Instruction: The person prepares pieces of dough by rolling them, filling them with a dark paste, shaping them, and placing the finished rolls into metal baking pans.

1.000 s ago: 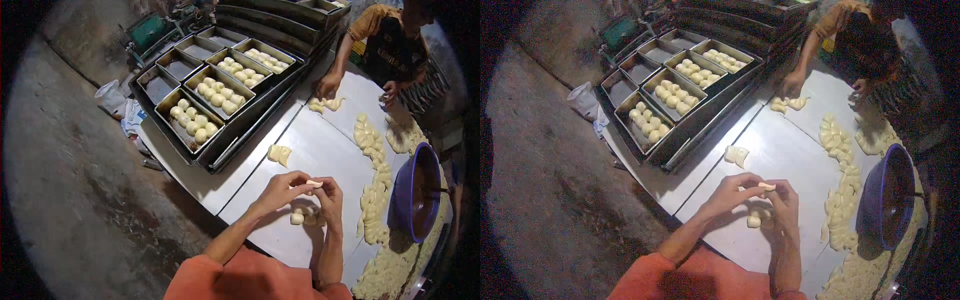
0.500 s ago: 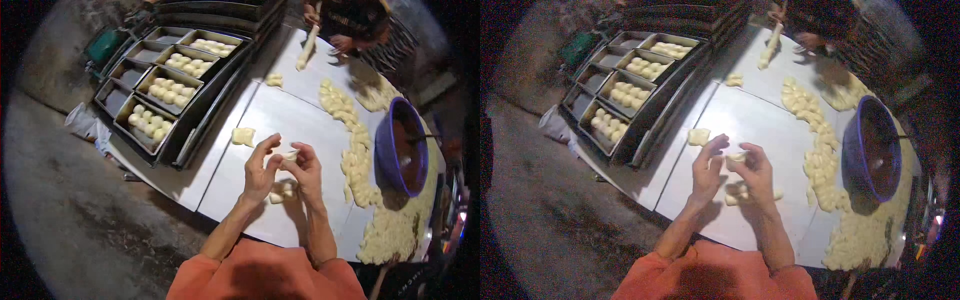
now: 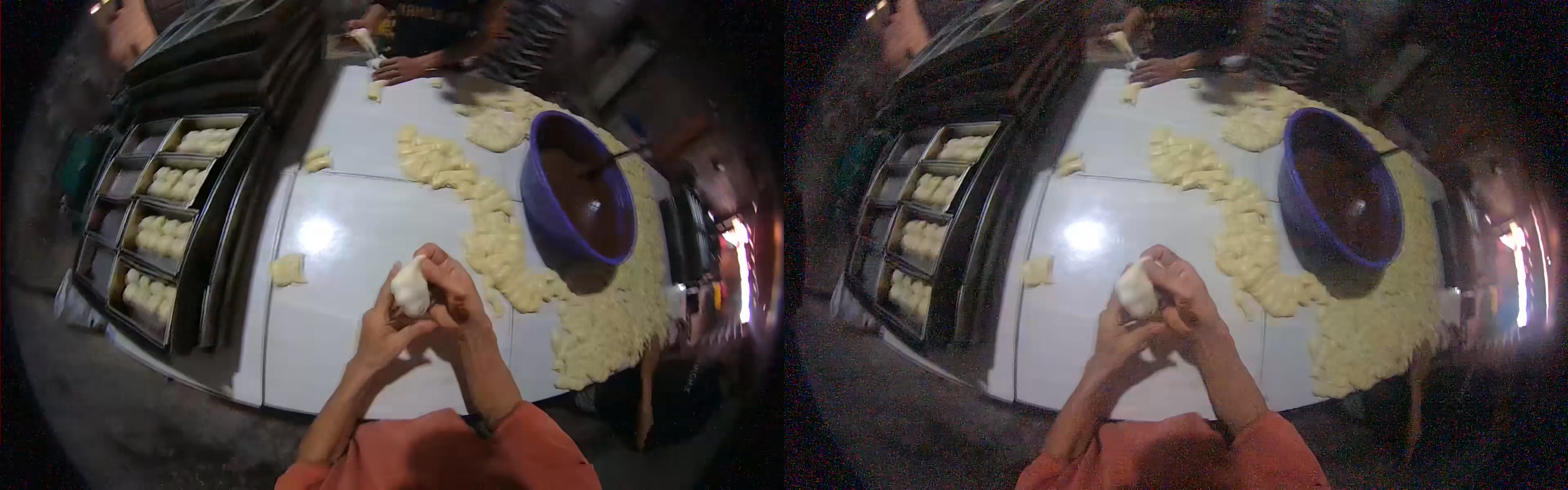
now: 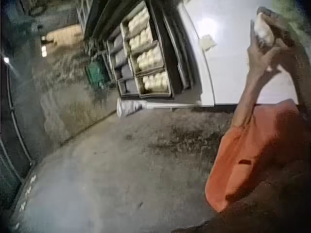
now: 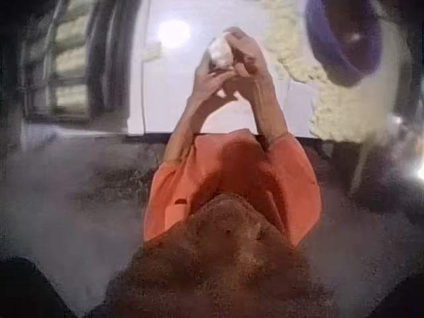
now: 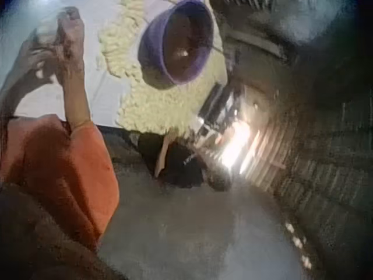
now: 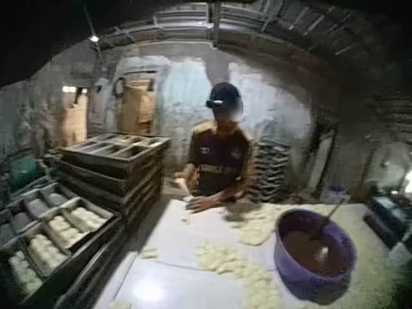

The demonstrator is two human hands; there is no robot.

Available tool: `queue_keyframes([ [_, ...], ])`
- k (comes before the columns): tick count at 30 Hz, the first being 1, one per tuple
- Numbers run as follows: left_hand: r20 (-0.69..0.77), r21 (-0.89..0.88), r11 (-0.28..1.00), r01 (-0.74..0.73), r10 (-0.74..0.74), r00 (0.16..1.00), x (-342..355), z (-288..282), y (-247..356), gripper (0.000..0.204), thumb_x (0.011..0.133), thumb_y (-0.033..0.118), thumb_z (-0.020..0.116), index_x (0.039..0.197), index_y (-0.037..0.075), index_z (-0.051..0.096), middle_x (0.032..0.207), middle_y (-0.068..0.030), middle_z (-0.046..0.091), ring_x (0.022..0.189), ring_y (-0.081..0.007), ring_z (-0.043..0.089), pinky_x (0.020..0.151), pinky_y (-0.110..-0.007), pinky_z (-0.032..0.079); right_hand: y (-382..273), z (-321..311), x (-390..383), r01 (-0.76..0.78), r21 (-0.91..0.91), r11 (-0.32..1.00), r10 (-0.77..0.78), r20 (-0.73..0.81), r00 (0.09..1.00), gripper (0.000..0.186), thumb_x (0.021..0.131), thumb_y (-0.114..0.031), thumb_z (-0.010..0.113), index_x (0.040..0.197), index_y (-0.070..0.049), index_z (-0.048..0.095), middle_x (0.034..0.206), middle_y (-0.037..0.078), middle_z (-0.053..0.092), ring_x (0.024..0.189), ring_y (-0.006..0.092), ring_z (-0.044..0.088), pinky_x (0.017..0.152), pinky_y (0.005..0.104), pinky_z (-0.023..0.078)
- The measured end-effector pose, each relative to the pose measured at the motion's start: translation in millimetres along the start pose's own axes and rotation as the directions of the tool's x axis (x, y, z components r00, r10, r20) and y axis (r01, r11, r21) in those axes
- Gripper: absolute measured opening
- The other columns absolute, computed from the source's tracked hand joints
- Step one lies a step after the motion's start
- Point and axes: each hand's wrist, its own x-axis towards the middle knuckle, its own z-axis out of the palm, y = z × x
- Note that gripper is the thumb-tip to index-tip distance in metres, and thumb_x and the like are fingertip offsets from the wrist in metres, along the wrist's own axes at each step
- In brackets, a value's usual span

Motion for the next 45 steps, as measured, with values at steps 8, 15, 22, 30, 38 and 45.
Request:
queue_keyframes([
  [8,-0.122,0.357,0.925,0.132,-0.094,0.988,-16.9,-44.5,37.6,0.041,0.095,0.006,0.068,0.135,-0.002,0.061,0.118,-0.0204,0.071,0.100,-0.0229,0.073,0.086,-0.034,0.058,-221.4,-160.9,-10.2,0.320,-0.720,0.616,-0.660,-0.249,0.709,0.017,0.100,-0.019,0.063,0.107,-0.005,0.058,0.095,0.004,0.067,0.081,0.0115,0.065,0.068,0.0270,0.054],
  [15,-0.057,0.354,0.933,0.066,-0.049,0.997,-7.7,-36.3,35.5,0.037,0.096,0.007,0.067,0.132,-0.003,0.063,0.117,-0.0195,0.072,0.098,-0.0221,0.073,0.083,-0.033,0.059,-255.5,-311.6,30.1,-0.319,-0.929,-0.189,-0.295,-0.256,0.920,0.032,0.097,-0.028,0.062,0.112,0.000,0.064,0.113,0.012,0.069,0.095,0.0244,0.067,0.084,0.0414,0.052],
  [22,-0.070,0.405,0.900,0.161,-0.145,0.987,-17.4,-42.1,38.5,0.036,0.097,0.012,0.068,0.130,0.000,0.065,0.117,-0.0174,0.073,0.098,-0.0215,0.073,0.083,-0.033,0.059,-249.0,-279.4,29.3,-0.377,-0.916,0.133,-0.025,-0.384,0.923,0.015,0.094,-0.020,0.066,0.098,-0.006,0.067,0.088,-0.003,0.062,0.079,0.0113,0.055,0.071,0.0310,0.046],
  [30,-0.023,0.354,0.920,0.168,-0.171,0.985,-9.5,-27.5,46.6,0.037,0.097,0.012,0.067,0.131,-0.002,0.063,0.118,-0.0181,0.072,0.106,-0.0244,0.071,0.093,-0.037,0.057,-248.8,-194.3,-3.5,0.021,-0.571,0.821,-0.267,-0.351,0.898,0.014,0.099,-0.022,0.068,0.097,-0.010,0.061,0.081,0.000,0.061,0.075,0.0085,0.064,0.061,0.0254,0.053],
  [38,0.217,0.056,0.944,0.324,-0.328,0.919,32.9,41.8,47.2,0.043,0.102,0.026,0.062,0.136,-0.001,0.060,0.129,-0.0163,0.067,0.117,-0.0236,0.065,0.098,-0.039,0.053,-165.9,-118.6,-17.4,0.331,-0.209,0.920,-0.390,-0.431,0.814,0.007,0.101,-0.018,0.064,0.100,-0.012,0.065,0.090,-0.001,0.064,0.078,0.0087,0.065,0.068,0.0233,0.054],
  [45,0.317,-0.359,0.847,0.393,-0.285,0.904,54.9,87.2,24.5,0.052,0.105,0.044,0.054,0.140,0.005,0.056,0.127,-0.0102,0.063,0.119,-0.0222,0.059,0.104,-0.042,0.048,-63.3,-53.6,-15.7,0.154,0.013,0.988,-0.145,-0.255,0.956,0.017,0.102,-0.019,0.061,0.114,-0.008,0.058,0.101,0.003,0.065,0.085,0.0141,0.066,0.067,0.0304,0.056],
])
